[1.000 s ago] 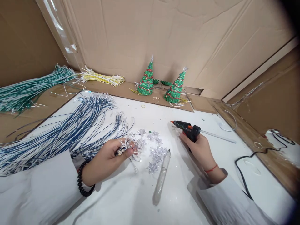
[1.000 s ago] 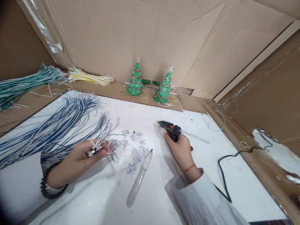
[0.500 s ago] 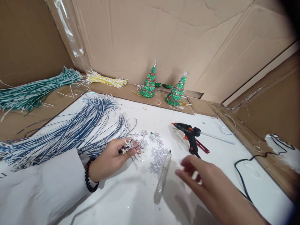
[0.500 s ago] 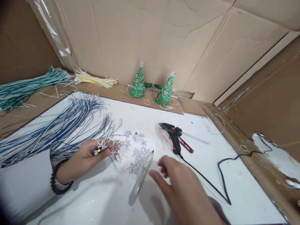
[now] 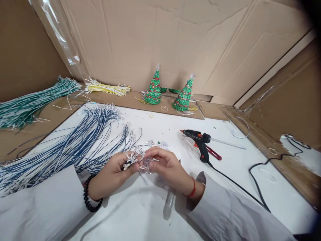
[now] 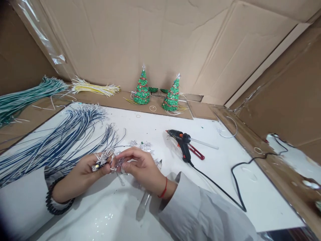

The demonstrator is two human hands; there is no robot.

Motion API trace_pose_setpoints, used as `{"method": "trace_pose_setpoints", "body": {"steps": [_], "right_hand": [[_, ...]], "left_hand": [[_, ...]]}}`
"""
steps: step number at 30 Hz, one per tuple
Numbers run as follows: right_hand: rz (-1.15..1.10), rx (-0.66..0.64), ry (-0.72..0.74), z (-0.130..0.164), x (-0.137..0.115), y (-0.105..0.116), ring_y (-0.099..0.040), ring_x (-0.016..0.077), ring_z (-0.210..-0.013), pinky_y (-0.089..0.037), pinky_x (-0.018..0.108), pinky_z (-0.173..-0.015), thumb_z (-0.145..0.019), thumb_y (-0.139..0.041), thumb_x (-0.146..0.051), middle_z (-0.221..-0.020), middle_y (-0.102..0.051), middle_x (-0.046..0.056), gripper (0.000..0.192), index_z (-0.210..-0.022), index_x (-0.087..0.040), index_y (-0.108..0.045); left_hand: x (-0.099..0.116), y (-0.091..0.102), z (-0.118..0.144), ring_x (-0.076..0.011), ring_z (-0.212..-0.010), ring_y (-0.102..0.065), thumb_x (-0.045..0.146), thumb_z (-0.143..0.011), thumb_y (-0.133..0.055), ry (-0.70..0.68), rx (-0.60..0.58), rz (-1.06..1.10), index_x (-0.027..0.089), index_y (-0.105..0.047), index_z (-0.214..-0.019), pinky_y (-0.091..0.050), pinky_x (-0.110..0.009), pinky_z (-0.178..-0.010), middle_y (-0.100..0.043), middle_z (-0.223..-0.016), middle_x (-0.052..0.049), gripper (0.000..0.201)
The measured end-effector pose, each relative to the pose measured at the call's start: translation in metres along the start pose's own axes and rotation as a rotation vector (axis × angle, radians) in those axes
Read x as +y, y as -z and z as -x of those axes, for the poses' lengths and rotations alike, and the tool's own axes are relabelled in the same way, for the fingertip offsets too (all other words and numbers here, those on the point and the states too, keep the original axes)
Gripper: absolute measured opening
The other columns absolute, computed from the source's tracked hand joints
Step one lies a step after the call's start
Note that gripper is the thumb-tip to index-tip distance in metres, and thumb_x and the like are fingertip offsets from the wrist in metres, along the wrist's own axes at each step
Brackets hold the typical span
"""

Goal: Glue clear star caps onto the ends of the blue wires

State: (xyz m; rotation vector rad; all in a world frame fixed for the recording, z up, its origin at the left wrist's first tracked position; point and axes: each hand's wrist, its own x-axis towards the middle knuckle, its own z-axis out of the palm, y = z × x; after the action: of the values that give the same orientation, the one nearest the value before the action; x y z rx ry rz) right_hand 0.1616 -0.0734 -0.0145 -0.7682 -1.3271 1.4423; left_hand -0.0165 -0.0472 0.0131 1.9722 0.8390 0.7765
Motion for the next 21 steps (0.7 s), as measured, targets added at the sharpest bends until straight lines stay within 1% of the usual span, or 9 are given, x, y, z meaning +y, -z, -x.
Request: {"method": "trace_pose_setpoints", "body": {"steps": [2,5,7,9,10,12,14,17,21], "right_hand": [[-0.032,0.011,0.0,0.001,-0.001,-0.003,-0.058,0.0134,-0.077,-0.051,0.026,-0.067,-0.074,-0.066,-0.042,-0.095,-0.057,0.004,0.025,-0.086,-0.02,-0.059],[-0.043,0.029,-0.007,0.003,-0.006,-0.003,-0.057,0.0115,-0.071,-0.049,0.026,-0.063,-0.076,-0.063,-0.041,-0.097,-0.058,0.004,0.025,-0.082,-0.02,-0.053],[-0.016,0.055,-0.032,0.005,-0.01,0.0,-0.057,0.0111,-0.067,-0.047,0.024,-0.059,-0.079,-0.061,-0.039,-0.088,-0.061,0.003,0.023,-0.082,-0.02,-0.048],[0.095,0.079,-0.048,0.008,-0.014,0.005,-0.056,0.0109,-0.064,-0.045,0.023,-0.057,-0.079,-0.061,-0.035,-0.077,-0.06,0.001,0.02,-0.082,-0.02,-0.048],[0.186,0.086,-0.037,0.01,-0.015,0.007,-0.054,0.0106,-0.063,-0.044,0.023,-0.057,-0.08,-0.061,-0.033,-0.073,-0.059,0.0,0.018,-0.083,-0.019,-0.05],[0.385,0.099,0.031,0.014,-0.018,0.01,-0.052,0.0102,-0.063,-0.043,0.023,-0.059,-0.08,-0.06,-0.028,-0.072,-0.058,0.0,0.012,-0.088,-0.018,-0.056],[0.53,0.1,0.119,0.016,-0.021,0.012,-0.05,0.0102,-0.063,-0.042,0.023,-0.06,-0.082,-0.057,-0.025,-0.073,-0.058,0.0,0.013,-0.092,-0.018,-0.06],[0.641,0.083,0.181,0.018,-0.024,0.011,-0.048,0.0097,-0.06,-0.041,0.022,-0.058,-0.083,-0.056,-0.025,-0.071,-0.058,0.0,0.014,-0.093,-0.018,-0.062],[0.696,0.071,0.213,0.019,-0.026,0.009,-0.048,0.0091,-0.058,-0.041,0.021,-0.055,-0.082,-0.056,-0.023,-0.068,-0.057,0.0,0.013,-0.093,-0.017,-0.062]], "left_hand": [[0.001,0.0,0.0,-0.0129,-0.061,-0.053,0.047,-0.085,-0.047,0.013,-0.036,0.009,0.016,-0.056,-0.068,-0.043,-0.021,-0.06,-0.058,-0.065,0.0,0.036],[0.002,0.0,0.0,-0.0139,-0.067,-0.056,0.044,-0.087,-0.046,0.015,-0.083,0.03,0.016,-0.059,-0.072,-0.043,-0.021,-0.065,-0.061,-0.069,-0.001,0.034],[0.002,0.0,0.0,-0.0128,-0.065,-0.055,0.041,-0.089,-0.043,0.008,-0.111,0.028,0.016,-0.059,-0.069,-0.042,-0.021,-0.064,-0.059,-0.067,0.0,0.036],[0.002,0.001,0.0,-0.0114,-0.06,-0.051,0.038,-0.09,-0.04,0.003,-0.118,0.01,0.016,-0.055,-0.063,-0.041,-0.02,-0.061,-0.055,-0.063,0.001,0.038],[0.002,0.001,0.001,-0.011,-0.059,-0.05,0.037,-0.09,-0.04,0.005,-0.113,0.001,0.016,-0.052,-0.061,-0.04,-0.02,-0.06,-0.053,-0.062,0.002,0.038],[0.002,0.001,0.001,-0.0106,-0.059,-0.049,0.034,-0.09,-0.04,0.02,-0.095,-0.007,0.016,-0.05,-0.062,-0.039,-0.02,-0.06,-0.05,-0.061,0.003,0.034],[0.002,0.001,0.002,-0.0102,-0.059,-0.048,0.031,-0.089,-0.041,0.039,-0.08,-0.004,0.016,-0.05,-0.065,-0.039,-0.02,-0.061,-0.048,-0.061,0.003,0.03],[0.002,0.0,0.002,-0.0102,-0.06,-0.048,0.028,-0.088,-0.042,0.048,-0.056,-0.016,0.016,-0.049,-0.064,-0.038,-0.02,-0.061,-0.048,-0.063,0.003,0.028],[0.002,-0.001,0.002,-0.01,-0.058,-0.047,0.027,-0.087,-0.044,0.028,-0.043,-0.033,0.016,-0.049,-0.063,-0.038,-0.02,-0.059,-0.048,-0.061,0.003,0.027]]}}
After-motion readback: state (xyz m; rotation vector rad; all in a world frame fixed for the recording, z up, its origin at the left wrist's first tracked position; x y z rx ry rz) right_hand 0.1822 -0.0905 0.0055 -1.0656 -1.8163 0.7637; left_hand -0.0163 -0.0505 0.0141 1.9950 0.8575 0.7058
